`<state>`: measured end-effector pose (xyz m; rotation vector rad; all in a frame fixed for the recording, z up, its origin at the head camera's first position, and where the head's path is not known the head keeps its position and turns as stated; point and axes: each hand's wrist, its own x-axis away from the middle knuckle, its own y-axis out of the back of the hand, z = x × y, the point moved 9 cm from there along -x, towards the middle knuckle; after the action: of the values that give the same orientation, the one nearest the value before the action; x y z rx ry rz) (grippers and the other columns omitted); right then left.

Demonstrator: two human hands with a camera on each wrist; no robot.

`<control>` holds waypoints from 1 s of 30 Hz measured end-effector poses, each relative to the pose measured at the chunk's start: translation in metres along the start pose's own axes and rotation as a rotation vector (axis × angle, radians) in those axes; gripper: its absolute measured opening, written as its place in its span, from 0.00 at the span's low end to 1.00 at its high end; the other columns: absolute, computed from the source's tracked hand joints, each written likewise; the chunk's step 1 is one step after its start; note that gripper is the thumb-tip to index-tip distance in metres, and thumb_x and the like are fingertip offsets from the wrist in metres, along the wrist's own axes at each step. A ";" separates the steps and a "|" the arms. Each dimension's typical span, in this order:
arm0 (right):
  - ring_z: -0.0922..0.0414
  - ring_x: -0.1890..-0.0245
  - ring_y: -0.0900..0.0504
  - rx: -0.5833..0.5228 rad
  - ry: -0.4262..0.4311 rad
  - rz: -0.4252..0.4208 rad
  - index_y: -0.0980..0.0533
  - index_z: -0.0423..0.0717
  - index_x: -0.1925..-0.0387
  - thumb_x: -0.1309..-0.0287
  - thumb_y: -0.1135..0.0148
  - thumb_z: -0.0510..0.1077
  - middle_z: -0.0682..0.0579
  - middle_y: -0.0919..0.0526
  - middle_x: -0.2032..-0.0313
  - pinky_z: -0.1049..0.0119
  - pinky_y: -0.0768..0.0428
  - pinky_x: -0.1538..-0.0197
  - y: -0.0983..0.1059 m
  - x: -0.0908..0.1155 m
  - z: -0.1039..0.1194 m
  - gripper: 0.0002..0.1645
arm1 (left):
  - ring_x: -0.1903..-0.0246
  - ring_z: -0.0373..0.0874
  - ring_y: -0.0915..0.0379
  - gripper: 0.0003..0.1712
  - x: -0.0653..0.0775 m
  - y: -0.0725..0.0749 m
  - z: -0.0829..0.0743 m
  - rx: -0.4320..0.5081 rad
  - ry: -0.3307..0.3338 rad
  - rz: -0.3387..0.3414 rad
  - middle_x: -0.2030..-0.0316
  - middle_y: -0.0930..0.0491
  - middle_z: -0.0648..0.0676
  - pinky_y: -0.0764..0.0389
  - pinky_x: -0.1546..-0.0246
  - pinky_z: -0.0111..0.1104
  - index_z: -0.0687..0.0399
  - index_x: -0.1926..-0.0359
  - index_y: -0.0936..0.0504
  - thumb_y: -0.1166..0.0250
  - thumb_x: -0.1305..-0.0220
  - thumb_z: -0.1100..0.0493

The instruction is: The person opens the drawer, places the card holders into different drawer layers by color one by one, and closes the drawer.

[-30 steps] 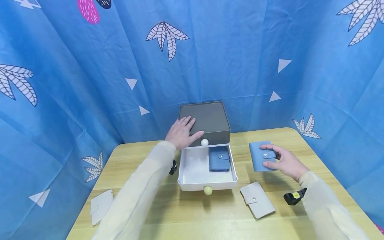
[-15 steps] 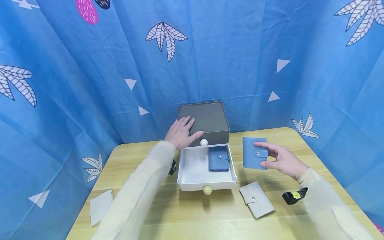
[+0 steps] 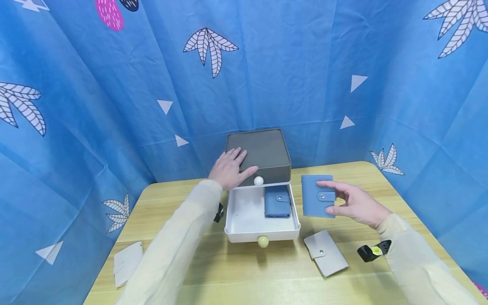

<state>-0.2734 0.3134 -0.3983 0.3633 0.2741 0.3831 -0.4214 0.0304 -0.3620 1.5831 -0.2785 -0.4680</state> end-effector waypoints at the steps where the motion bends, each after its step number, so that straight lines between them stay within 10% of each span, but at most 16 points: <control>1: 0.62 0.50 0.23 -0.013 0.007 0.009 0.40 0.39 0.31 0.44 0.36 0.29 0.55 0.28 0.45 0.62 0.17 0.57 -0.002 -0.001 0.002 0.40 | 0.27 0.46 0.59 0.59 0.000 0.000 0.000 -0.002 -0.002 -0.003 0.26 0.50 0.52 0.59 0.28 0.42 0.45 0.25 0.48 0.76 0.47 0.15; 30: 0.49 0.48 0.25 -0.120 -0.048 0.184 0.39 0.43 0.33 0.46 0.32 0.34 0.33 0.35 0.41 0.53 0.17 0.56 -0.068 -0.036 0.031 0.41 | 0.26 0.46 0.62 0.56 0.004 0.003 -0.001 0.014 0.005 0.026 0.26 0.52 0.51 0.62 0.28 0.41 0.44 0.25 0.50 0.74 0.45 0.16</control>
<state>-0.2743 0.2310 -0.3899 0.2799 0.1701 0.5683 -0.4170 0.0291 -0.3595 1.5924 -0.2983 -0.4428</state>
